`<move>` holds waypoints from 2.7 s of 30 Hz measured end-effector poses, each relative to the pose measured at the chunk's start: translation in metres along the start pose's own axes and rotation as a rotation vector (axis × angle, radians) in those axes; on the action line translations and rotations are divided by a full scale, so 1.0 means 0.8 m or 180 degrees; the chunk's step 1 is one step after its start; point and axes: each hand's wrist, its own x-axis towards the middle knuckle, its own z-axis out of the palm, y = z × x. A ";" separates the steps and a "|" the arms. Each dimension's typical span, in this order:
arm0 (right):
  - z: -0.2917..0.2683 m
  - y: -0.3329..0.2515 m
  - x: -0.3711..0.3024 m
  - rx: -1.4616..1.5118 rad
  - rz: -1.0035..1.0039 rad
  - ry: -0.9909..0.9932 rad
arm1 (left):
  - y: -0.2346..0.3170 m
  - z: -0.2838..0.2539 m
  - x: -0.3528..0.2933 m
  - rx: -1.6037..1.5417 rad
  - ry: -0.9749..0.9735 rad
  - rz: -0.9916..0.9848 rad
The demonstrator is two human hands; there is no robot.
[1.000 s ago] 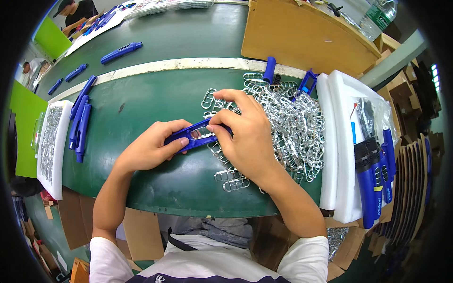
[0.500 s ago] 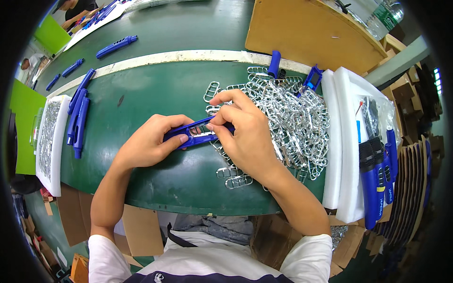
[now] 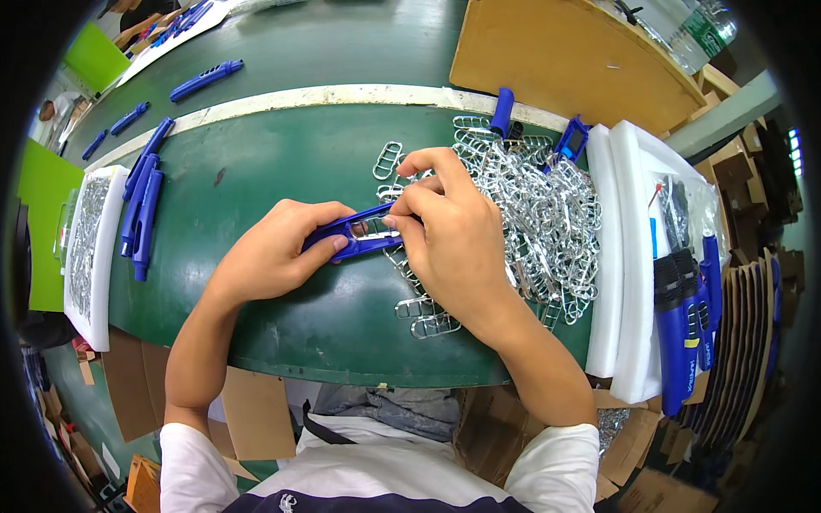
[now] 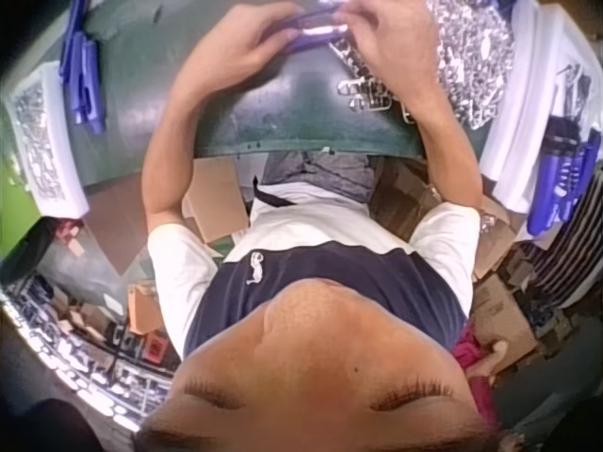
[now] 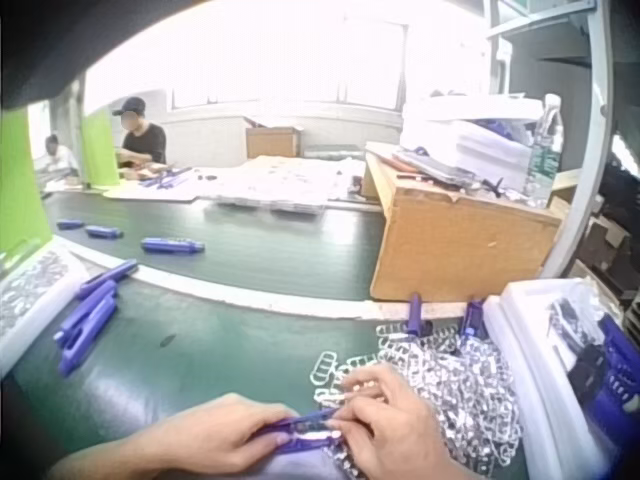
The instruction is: The person assembles metal spring clips into blue plastic device housings by hand.
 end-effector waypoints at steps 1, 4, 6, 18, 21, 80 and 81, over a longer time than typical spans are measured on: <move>0.001 0.000 0.000 -0.0109 -0.0047 0.0024 | 0.003 -0.001 0.001 -0.0016 -0.0060 -0.0083; 0.009 0.004 -0.004 -0.0084 -0.0138 0.0045 | 0.003 0.000 0.000 0.0051 -0.0080 -0.0108; 0.011 0.001 -0.005 0.0027 0.0003 0.0015 | 0.001 0.000 -0.001 0.0133 -0.0040 -0.0054; 0.014 0.012 -0.007 0.0288 0.0142 0.0058 | 0.008 -0.003 0.001 -0.0125 0.0025 -0.0037; 0.013 0.004 -0.002 0.0561 0.0424 0.0206 | 0.006 -0.004 -0.001 0.0102 0.0081 0.0154; -0.014 0.024 0.013 0.0410 -0.0525 -0.0379 | 0.002 -0.020 -0.003 0.0943 0.0995 0.0147; -0.014 0.025 0.013 0.0408 -0.0522 -0.0372 | 0.002 -0.019 -0.003 0.0938 0.1050 0.0170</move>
